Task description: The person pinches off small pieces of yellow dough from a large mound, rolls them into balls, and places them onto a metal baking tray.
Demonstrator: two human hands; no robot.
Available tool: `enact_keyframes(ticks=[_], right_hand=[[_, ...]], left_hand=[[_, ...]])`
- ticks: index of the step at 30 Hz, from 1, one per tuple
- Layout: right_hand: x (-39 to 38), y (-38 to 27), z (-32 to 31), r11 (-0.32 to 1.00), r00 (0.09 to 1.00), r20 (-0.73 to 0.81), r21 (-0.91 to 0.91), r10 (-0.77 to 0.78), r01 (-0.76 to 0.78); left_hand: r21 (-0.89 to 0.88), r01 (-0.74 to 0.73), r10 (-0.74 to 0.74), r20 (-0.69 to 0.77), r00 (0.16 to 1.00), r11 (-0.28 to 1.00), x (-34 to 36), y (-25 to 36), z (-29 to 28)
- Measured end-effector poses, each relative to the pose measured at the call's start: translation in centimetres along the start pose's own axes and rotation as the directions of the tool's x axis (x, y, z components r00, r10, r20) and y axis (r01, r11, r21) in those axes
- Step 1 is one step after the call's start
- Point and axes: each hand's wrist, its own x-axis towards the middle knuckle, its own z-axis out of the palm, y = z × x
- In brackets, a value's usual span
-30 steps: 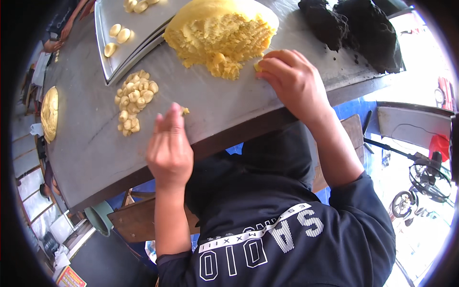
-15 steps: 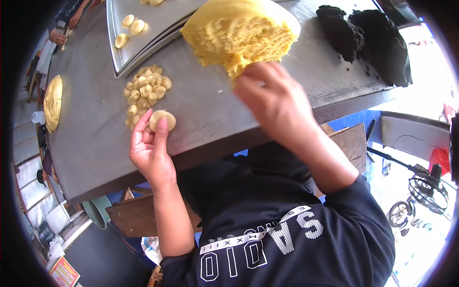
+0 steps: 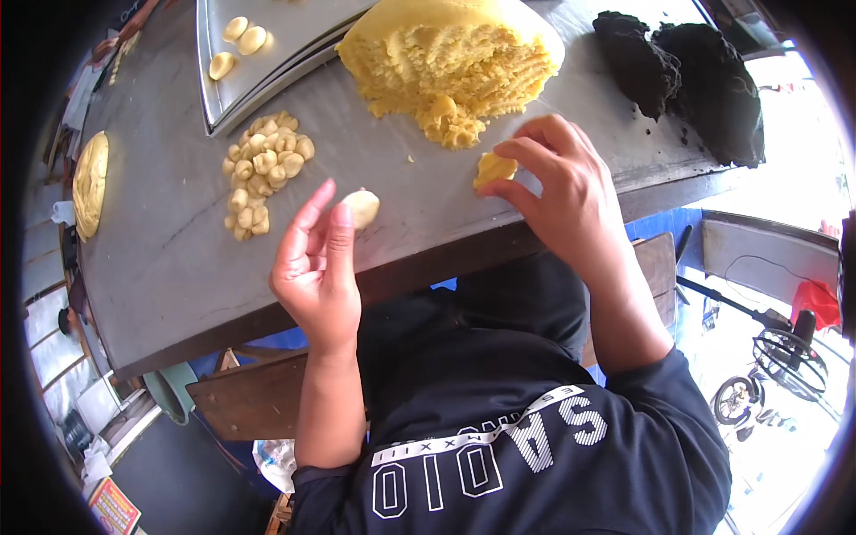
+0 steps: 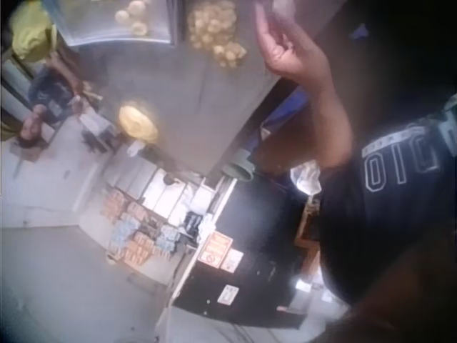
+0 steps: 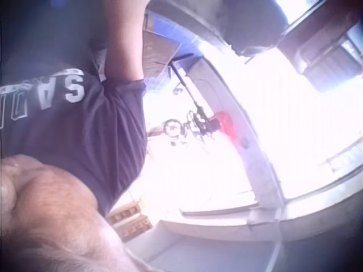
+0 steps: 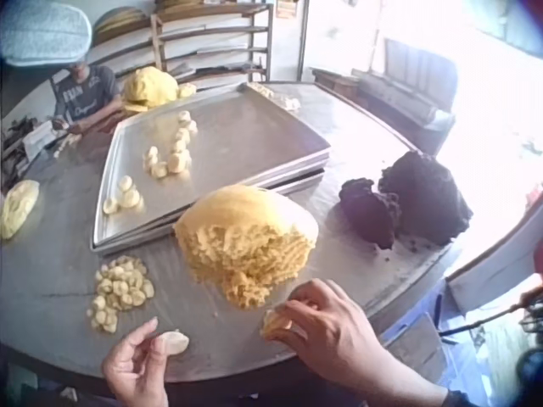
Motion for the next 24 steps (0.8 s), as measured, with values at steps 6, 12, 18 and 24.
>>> enact_keyframes(ticks=[6,12,18,24], right_hand=[[-1.0,-0.9,-2.2,0.978,0.989,0.132,0.205,-0.071,0.043],[0.4,-1.4,-0.9,0.968,0.965,0.135,0.146,-0.226,0.206],[3.5,-2.6,3.4,0.954,0.942,0.175,0.147,-0.287,0.263],[1.3,-3.3,3.2,0.943,0.983,0.054,0.297,-0.174,0.151]], left_hand=[[-0.052,0.02,-0.021,-0.009,1.0,0.998,0.7,-0.8,-0.6],[-0.118,0.009,-0.008,0.01,1.0,0.993,1.0,-0.1,0.6],[0.017,0.095,-0.094,-0.035,0.995,0.995,1.1,-1.1,-1.2],[-0.093,0.148,-0.149,0.001,0.989,0.985,1.1,-0.1,0.0]])
